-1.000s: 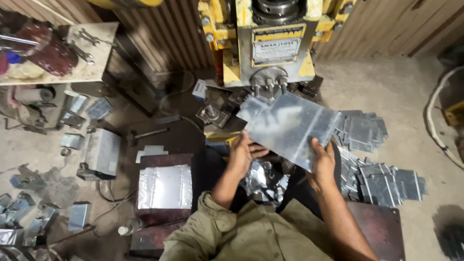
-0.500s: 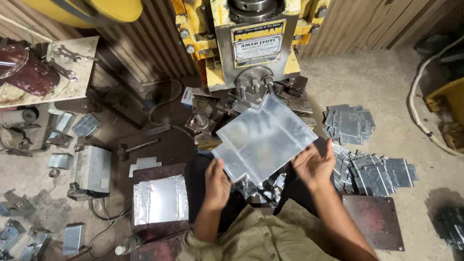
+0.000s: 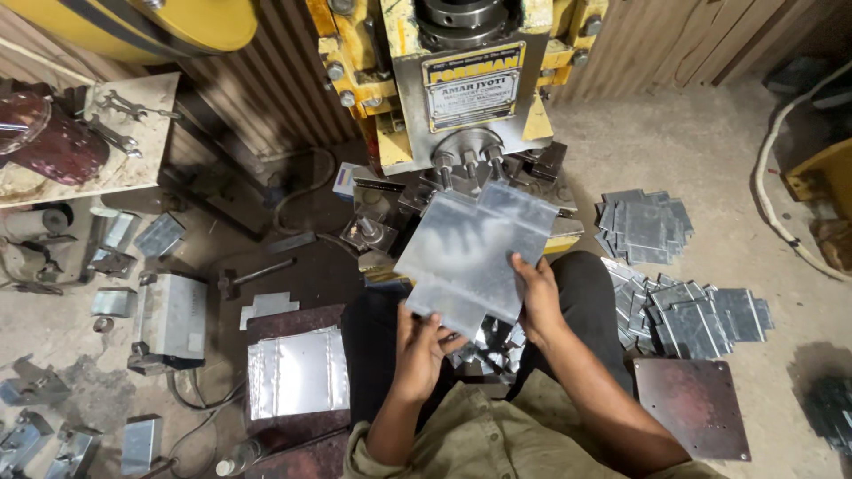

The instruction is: The person sits in front of a yellow press machine, repeatedly picking up rectangular metal sheets from a stack. They place the sheets into the machine, operate the press, and then remove the processed sheets to place them on a pile on the floor.

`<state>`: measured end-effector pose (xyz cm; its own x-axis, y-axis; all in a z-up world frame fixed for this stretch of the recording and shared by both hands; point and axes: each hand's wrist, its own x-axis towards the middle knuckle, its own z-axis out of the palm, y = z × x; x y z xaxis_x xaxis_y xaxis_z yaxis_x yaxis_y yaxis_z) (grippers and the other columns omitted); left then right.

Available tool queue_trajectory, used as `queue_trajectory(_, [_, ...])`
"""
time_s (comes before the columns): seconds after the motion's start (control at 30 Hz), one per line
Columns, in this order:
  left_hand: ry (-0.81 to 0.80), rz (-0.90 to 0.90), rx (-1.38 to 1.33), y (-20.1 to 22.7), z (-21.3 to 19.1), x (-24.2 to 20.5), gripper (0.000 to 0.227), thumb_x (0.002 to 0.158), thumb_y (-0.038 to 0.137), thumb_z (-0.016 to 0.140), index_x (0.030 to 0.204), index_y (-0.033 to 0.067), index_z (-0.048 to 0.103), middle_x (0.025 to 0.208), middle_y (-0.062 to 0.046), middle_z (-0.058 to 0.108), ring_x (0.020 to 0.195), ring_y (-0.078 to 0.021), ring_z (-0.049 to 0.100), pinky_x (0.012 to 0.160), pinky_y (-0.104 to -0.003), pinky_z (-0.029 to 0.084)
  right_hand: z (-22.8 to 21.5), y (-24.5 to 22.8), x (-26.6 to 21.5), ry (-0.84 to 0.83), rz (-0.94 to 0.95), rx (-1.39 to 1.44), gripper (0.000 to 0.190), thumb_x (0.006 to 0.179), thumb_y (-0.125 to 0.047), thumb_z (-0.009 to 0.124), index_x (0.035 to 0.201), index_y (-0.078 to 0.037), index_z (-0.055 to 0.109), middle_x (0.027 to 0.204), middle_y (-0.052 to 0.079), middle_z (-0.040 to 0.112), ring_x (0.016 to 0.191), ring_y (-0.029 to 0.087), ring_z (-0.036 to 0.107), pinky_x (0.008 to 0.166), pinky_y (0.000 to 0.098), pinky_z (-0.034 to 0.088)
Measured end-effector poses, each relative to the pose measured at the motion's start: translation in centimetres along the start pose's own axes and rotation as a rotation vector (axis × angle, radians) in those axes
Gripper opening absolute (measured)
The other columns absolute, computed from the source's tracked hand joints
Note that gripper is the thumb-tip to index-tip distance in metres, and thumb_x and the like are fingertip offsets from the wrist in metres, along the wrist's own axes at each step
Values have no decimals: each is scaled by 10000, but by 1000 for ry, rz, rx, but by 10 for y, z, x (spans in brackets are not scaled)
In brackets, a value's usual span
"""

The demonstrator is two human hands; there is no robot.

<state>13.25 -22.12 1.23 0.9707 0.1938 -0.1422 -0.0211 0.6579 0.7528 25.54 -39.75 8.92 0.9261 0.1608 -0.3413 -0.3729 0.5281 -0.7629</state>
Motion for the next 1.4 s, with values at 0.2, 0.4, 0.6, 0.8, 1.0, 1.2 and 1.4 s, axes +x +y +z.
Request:
queue_trajectory(0.2, [-38, -26, 26, 28, 31, 9, 571, 1034, 155, 507, 1527, 210, 224, 1264, -100, 559, 1078, -242, 697, 813, -425, 650, -3, 4, 16, 59, -80, -27, 476, 968, -187, 611, 1400, -54, 460, 1353, 112, 599, 1251, 231, 579, 1069, 398, 458])
queue_trajectory(0.4, [-113, -11, -30, 37, 39, 10, 554, 1060, 151, 492, 1531, 169, 202, 1406, -174, 512, 1211, -322, 659, 888, -468, 649, 0, 3, 14, 87, -66, -16, 430, 980, -174, 591, 1368, -40, 465, 1302, 131, 608, 1209, 256, 599, 1055, 433, 474])
queue_trajectory(0.6, [-114, -8, -5, 44, 45, 10, 603, 1043, 150, 487, 1551, 179, 164, 1428, -191, 495, 1212, -328, 658, 889, -483, 648, 1, 3, 17, 46, -114, -17, 426, 986, -168, 580, 1379, -49, 467, 1330, 113, 610, 1246, 222, 594, 1089, 400, 455])
queue_trajectory(0.8, [-113, -7, -33, 45, 44, 13, 616, 1042, 117, 502, 1567, 185, 187, 1387, -191, 508, 1206, -335, 647, 869, -486, 646, 4, 0, 15, 68, -90, 7, 444, 973, -168, 587, 1390, -78, 464, 1326, 99, 605, 1230, 224, 585, 1068, 410, 457])
queue_trajectory(1.0, [-70, -13, -44, 45, 44, 14, 623, 1002, 220, 524, 1536, 161, 209, 1358, -168, 526, 1175, -325, 666, 870, -502, 648, 7, -3, 13, 34, -76, 5, 455, 972, -177, 596, 1393, -77, 453, 1336, 107, 600, 1239, 229, 586, 1048, 410, 489])
queue_trajectory(1.2, [81, -86, -279, 56, 3, 31, 620, 1023, 499, 466, 1347, -28, 429, 1198, -229, 657, 1090, -359, 683, 792, -529, 642, -29, -17, 2, 8, 43, -201, 609, 902, -221, 667, 1454, -58, 467, 1328, 135, 624, 1204, 264, 620, 999, 402, 511])
queue_trajectory(1.4, [-92, -34, -43, 24, -8, 41, 470, 1117, 262, 555, 1417, -89, 467, 1374, -175, 610, 1251, -274, 648, 994, -463, 569, -74, -36, 32, 21, 330, -149, 683, 871, -455, 658, 1385, -16, 563, 1254, 200, 652, 1144, 372, 620, 948, 538, 503])
